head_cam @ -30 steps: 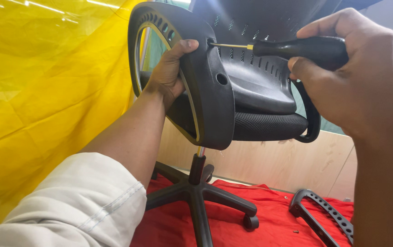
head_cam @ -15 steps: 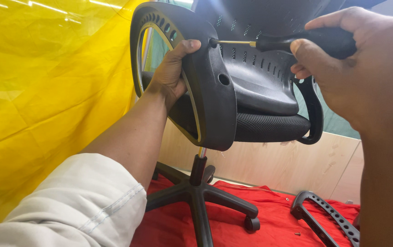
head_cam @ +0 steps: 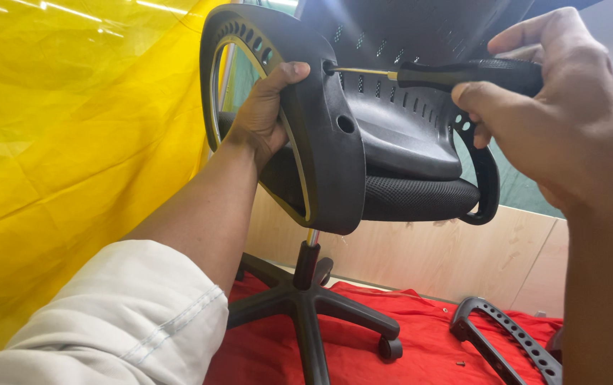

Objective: The person attaches two black plastic armrests to a black office chair using a screwdriver and screws. They position each armrest, insert screws, and tighten them sequentially on both sides of the chair.

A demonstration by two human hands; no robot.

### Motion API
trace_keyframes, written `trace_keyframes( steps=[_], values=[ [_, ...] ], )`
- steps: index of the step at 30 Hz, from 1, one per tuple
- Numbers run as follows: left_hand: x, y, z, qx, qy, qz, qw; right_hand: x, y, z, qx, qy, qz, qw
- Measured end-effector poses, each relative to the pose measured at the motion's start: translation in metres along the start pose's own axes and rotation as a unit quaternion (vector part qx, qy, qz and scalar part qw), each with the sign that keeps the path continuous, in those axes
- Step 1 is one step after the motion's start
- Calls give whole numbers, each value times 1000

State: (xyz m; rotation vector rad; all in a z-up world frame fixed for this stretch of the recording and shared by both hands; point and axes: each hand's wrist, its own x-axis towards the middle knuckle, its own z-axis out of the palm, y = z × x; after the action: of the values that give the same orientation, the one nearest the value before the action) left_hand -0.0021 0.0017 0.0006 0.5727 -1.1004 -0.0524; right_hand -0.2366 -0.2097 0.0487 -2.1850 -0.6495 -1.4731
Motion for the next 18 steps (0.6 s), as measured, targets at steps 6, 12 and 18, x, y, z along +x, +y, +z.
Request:
trace_keyframes(
  steps=[6, 12, 18],
  values=[
    [2, -2, -2, -6, 14, -4, 1000, -5, -5, 5, 40, 30, 1, 999],
    [3, -3, -1, -15, -2, -1, 1000, -1, -12, 8, 40, -2, 146, 988],
    [-1, 0, 2, 12, 1, 7, 1000, -2, -3, 6, 22, -23, 98, 995]
  ],
)
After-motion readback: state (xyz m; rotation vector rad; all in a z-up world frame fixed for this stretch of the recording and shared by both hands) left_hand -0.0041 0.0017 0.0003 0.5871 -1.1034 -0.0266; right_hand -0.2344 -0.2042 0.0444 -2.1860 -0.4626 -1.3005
